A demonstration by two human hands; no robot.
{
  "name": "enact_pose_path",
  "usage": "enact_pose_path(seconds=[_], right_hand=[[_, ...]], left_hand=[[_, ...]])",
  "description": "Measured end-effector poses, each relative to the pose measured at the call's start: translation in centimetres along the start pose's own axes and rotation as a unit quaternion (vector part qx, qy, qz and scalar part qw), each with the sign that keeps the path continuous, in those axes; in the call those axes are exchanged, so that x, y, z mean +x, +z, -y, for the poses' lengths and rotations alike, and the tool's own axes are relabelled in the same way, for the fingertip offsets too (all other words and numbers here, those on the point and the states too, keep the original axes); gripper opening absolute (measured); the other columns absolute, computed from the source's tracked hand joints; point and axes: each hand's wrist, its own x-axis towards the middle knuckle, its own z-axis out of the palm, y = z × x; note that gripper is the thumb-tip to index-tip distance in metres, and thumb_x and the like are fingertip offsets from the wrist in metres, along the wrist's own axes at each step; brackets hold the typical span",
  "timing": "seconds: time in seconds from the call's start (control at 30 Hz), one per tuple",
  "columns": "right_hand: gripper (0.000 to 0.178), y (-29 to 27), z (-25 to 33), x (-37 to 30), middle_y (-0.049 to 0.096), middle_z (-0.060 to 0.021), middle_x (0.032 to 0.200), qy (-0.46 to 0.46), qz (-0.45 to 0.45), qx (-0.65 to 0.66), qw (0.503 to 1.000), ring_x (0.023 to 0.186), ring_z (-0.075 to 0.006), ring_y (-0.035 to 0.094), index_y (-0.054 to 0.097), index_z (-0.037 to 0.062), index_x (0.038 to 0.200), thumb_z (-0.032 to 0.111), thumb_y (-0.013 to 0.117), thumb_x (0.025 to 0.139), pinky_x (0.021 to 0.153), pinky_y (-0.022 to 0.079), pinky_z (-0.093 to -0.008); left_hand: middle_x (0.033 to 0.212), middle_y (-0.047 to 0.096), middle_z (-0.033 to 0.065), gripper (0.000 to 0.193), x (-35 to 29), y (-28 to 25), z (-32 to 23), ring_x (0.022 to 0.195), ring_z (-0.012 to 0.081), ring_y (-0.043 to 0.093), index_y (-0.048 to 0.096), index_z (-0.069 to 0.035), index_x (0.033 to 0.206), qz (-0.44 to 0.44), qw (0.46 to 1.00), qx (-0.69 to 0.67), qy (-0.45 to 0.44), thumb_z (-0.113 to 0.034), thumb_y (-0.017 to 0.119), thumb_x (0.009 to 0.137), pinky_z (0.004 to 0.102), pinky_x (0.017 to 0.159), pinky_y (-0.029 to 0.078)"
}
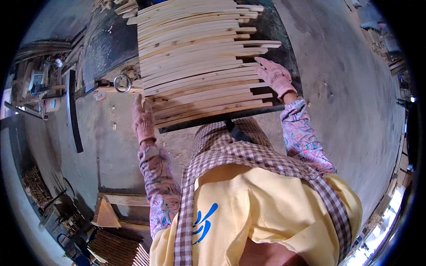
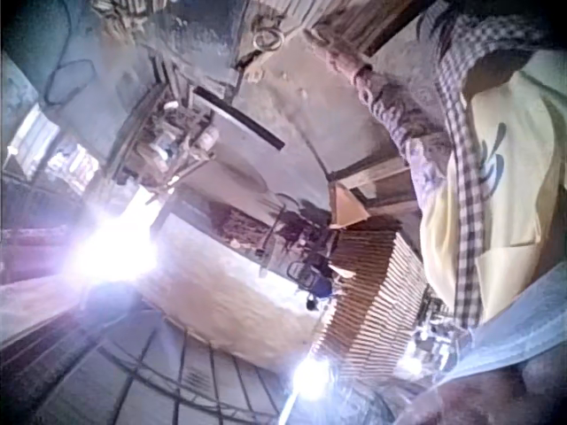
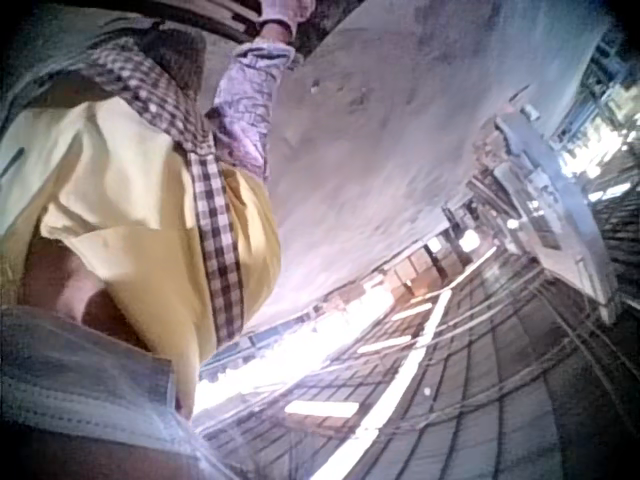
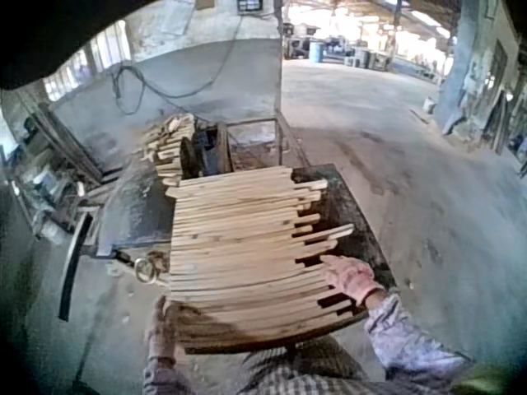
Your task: The person carries stacks of wooden planks through a workshop and places them onto a workbench. They then align and arrange the planks into neat piles by hand.
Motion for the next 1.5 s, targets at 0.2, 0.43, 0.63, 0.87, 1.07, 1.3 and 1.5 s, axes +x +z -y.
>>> enact_pose_path(seconds=[0.2,0.43,0.63,0.87,1.07,1.3,1.5], right_hand=[[0.048,-1.1,0.7,-1.2,0.06,-0.0163,0.13,-0.014,-0.065,0.101,0.993,0.118,-0.0342,0.058,0.055,0.0152,0.135,0.042,0.055,0.094,0.099,0.047,-0.039],[0.044,-1.5,1.7,-1.7,0.068,-0.0181,0.109,-0.031,-0.103,0.143,0.984,0.102,-0.0338,0.064,0.057,0.0081,0.13,0.032,0.061,0.093,0.089,0.05,-0.0346],[0.058,-1.5,1.3,-0.5,0.06,-0.0208,0.124,0.082,-0.035,-0.015,0.996,0.115,-0.0397,0.057,0.051,0.0192,0.138,0.049,0.059,0.088,0.095,0.048,-0.0451],[0.053,-3.3,4.5,0.3,0.052,-0.0189,0.14,-0.156,0.043,0.069,0.984,0.131,-0.0278,0.047,0.044,0.0048,0.143,0.024,0.054,0.095,0.11,0.035,-0.0356],[0.056,-3.3,8.2,3.4,0.051,-0.0196,0.14,-0.238,0.068,-0.01,0.969,0.132,-0.0301,0.046,0.045,0.0048,0.142,0.029,0.056,0.093,0.11,0.034,-0.0377],[0.059,-4.4,10.8,5.5,0.05,-0.0205,0.141,-0.277,0.084,-0.05,0.956,0.132,-0.0328,0.044,0.046,0.0048,0.142,0.035,0.058,0.092,0.111,0.033,-0.0401],[0.063,-6.0,9.3,6.6,0.049,-0.0212,0.141,-0.29,0.097,-0.053,0.951,0.132,-0.0351,0.043,0.047,0.0048,0.141,0.039,0.06,0.09,0.111,0.032,-0.0421]], left_hand=[[0.134,0.059,0.0164,0.045,3.3,-0.2,-1.4,0.124,0.0265,0.054,0.056,-0.001,0.133,0.103,0.972,-0.171,-0.126,-0.029,0.049,0.098,0.0311,0.106,0.038],[0.138,0.056,0.012,0.046,3.9,1.4,1.8,0.126,0.0216,0.052,0.053,0.0,0.136,0.092,0.943,-0.294,-0.128,-0.022,0.053,0.096,0.0307,0.107,0.037],[0.137,0.057,0.0129,0.048,4.1,2.7,-0.1,0.127,0.0244,0.052,0.053,-0.004,0.138,0.076,0.963,-0.236,-0.108,-0.03,0.053,0.096,0.032,0.107,0.037],[0.131,0.056,0.0134,0.051,1.6,2.2,4.9,0.122,0.027,0.054,0.052,-0.008,0.135,0.112,0.993,-0.025,-0.025,-0.032,0.056,0.091,0.0376,0.103,0.041],[0.124,0.056,0.0151,0.06,2.8,6.6,-0.6,0.119,0.0285,0.053,0.05,-0.01,0.134,-0.017,0.993,0.038,-0.115,-0.038,0.064,0.082,0.0452,0.098,0.043],[0.14,0.041,0.0192,0.096,-6.0,4.8,-6.4,0.128,0.04,0.043,0.045,-0.021,0.14,-0.07,0.985,0.137,-0.072,-0.046,0.081,0.054,0.0516,0.105,0.034],[0.157,0.023,0.0218,0.115,-7.5,8.0,-5.9,0.144,0.0448,0.021,0.038,-0.022,0.146,0.004,0.977,0.204,0.054,-0.06,0.082,0.046,0.0592,0.115,0.018]])
